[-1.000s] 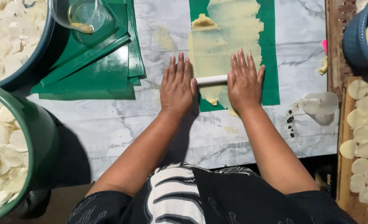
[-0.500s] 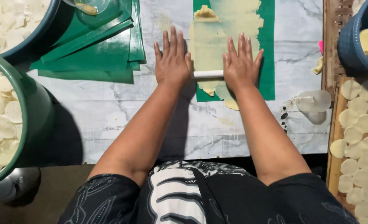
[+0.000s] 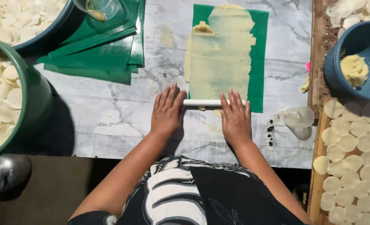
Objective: Flattening dough into thin sheets on a plastic mat using a rolling pin.
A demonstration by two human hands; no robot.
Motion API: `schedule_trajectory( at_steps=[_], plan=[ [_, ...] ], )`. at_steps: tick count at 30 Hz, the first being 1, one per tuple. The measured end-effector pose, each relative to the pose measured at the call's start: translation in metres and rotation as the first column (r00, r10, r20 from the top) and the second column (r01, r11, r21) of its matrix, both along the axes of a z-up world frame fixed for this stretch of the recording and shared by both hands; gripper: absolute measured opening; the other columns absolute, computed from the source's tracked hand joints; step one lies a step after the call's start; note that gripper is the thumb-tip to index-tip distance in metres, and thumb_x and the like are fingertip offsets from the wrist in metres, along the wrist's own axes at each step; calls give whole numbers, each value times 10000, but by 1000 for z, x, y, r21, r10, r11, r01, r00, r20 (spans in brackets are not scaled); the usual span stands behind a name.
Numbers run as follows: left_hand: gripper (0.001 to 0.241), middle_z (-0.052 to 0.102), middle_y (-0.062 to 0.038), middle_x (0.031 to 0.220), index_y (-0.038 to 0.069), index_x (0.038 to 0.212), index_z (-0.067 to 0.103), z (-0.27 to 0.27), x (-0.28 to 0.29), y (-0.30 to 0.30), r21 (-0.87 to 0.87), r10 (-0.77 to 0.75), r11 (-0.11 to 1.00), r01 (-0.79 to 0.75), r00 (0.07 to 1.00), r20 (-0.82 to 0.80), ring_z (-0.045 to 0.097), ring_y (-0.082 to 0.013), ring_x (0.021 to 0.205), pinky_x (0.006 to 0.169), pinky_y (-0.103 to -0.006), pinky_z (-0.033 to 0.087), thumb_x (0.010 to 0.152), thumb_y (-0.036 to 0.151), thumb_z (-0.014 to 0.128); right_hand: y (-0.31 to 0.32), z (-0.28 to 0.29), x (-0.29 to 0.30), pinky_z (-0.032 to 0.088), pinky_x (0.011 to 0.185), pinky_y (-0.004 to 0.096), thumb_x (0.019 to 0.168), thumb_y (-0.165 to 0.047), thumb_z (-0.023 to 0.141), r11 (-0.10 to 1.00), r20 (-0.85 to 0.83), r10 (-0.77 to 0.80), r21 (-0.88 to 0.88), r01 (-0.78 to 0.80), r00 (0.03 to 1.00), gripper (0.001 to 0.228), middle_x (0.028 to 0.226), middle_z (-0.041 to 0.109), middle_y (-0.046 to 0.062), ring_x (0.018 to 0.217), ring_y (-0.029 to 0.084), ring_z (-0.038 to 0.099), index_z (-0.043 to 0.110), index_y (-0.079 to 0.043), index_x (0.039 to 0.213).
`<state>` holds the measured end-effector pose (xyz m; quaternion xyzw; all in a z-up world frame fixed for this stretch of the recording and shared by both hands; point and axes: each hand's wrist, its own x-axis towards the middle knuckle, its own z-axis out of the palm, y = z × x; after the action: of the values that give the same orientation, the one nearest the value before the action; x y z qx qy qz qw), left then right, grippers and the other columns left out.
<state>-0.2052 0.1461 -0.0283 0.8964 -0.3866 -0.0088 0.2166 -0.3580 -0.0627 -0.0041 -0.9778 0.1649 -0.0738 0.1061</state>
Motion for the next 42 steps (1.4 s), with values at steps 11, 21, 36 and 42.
schedule_trajectory(
  at_steps=[11,21,36,42],
  plan=[
    [245,618,26,1007,321,1188,660,-10,98,-43,-221,6,970,105,892,452,645,-216,1000,962,-395,504,944,302,659,-65,21,65,377,1118,565,890,-257,666,987,155,92,-144,-70,984,424,1097,531,-16,1059,221,615,636,-286,1312],
    [318,623,-21,1041,381,1305,637,-20,252,-140,-209,-62,968,139,939,339,631,-262,1097,1039,-450,461,1007,273,609,-154,-9,233,388,985,488,1105,-561,506,978,232,-6,-200,54,973,364,973,528,-3,992,230,603,707,-291,1243],
    [266,592,-34,1020,339,1238,692,9,264,-156,-216,-70,967,136,955,288,621,-310,1098,1002,-487,466,983,280,650,-152,0,262,353,922,481,1126,-490,489,933,306,-81,-312,180,949,351,910,515,34,933,261,569,685,-299,1345],
    [417,625,-19,1222,334,1372,612,-4,243,-140,-193,-74,973,128,961,266,602,-268,1197,1031,-438,451,970,434,655,-129,-27,243,323,986,509,1088,-437,508,940,288,-143,-260,221,947,405,1226,528,63,1107,273,525,634,-285,1440]
  ],
)
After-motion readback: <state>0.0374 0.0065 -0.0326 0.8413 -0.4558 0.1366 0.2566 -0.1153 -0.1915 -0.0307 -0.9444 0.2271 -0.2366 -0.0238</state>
